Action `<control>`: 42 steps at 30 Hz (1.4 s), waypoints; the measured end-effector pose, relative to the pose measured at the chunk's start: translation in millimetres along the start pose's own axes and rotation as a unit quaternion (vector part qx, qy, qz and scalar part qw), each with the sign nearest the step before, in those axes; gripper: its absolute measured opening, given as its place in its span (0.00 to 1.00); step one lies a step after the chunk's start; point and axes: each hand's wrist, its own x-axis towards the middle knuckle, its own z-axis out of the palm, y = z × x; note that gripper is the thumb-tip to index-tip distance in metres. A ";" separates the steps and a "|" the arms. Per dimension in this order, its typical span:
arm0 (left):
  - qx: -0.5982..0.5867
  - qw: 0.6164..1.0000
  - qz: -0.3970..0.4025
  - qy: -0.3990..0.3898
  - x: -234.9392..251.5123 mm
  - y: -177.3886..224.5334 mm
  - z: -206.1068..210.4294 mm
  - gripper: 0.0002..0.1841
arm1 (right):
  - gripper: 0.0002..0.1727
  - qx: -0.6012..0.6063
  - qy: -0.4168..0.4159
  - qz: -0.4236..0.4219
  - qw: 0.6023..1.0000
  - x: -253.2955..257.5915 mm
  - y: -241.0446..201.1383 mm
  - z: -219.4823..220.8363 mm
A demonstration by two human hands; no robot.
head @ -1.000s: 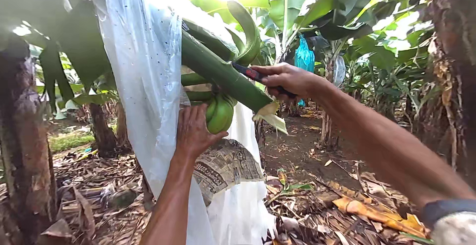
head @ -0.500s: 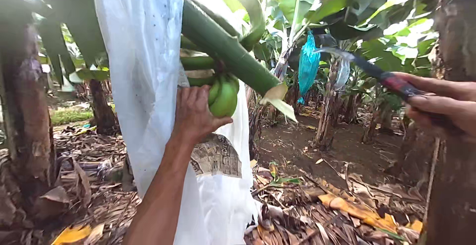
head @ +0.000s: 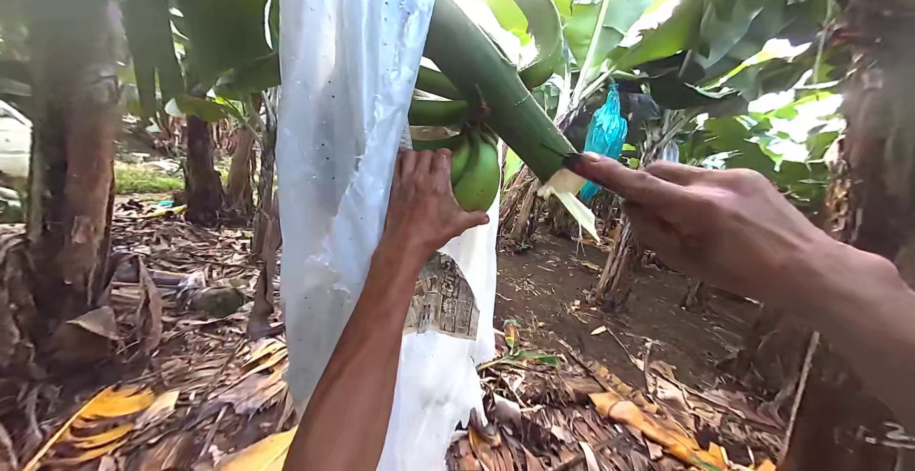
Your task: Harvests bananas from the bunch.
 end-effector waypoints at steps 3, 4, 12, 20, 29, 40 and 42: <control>0.009 1.000 -0.018 -0.024 -0.6 2.9 -5.9 0.58 | 0.38 -0.085 -0.059 0.003 0.995 29.8 -17.4 0.5; 0.011 0.999 -0.020 -0.026 -1.0 4.2 -7.4 0.58 | 0.39 -0.111 -0.075 0.013 0.991 37.2 -22.0 -0.3; 0.018 0.999 -0.023 -0.031 1.0 14.2 -13.9 0.56 | 0.35 -0.238 -0.118 0.046 0.963 55.2 -59.1 -13.8; 0.014 0.999 -0.038 -0.032 0.3 23.5 -15.0 0.56 | 0.37 -0.268 -0.113 0.041 0.956 55.7 -68.9 -14.3; 0.036 0.998 -0.036 -0.025 -0.2 26.3 -14.9 0.55 | 0.32 -0.279 -0.183 0.066 0.940 87.7 -87.3 -26.7; 0.052 0.998 0.012 -0.018 9.8 32.1 -26.9 0.53 | 0.34 -0.276 -0.172 0.064 0.943 67.2 -80.2 -57.0; 0.058 0.998 0.008 -0.020 11.0 29.9 -21.3 0.53 | 0.35 -0.260 -0.191 0.071 0.944 75.7 -65.8 -43.9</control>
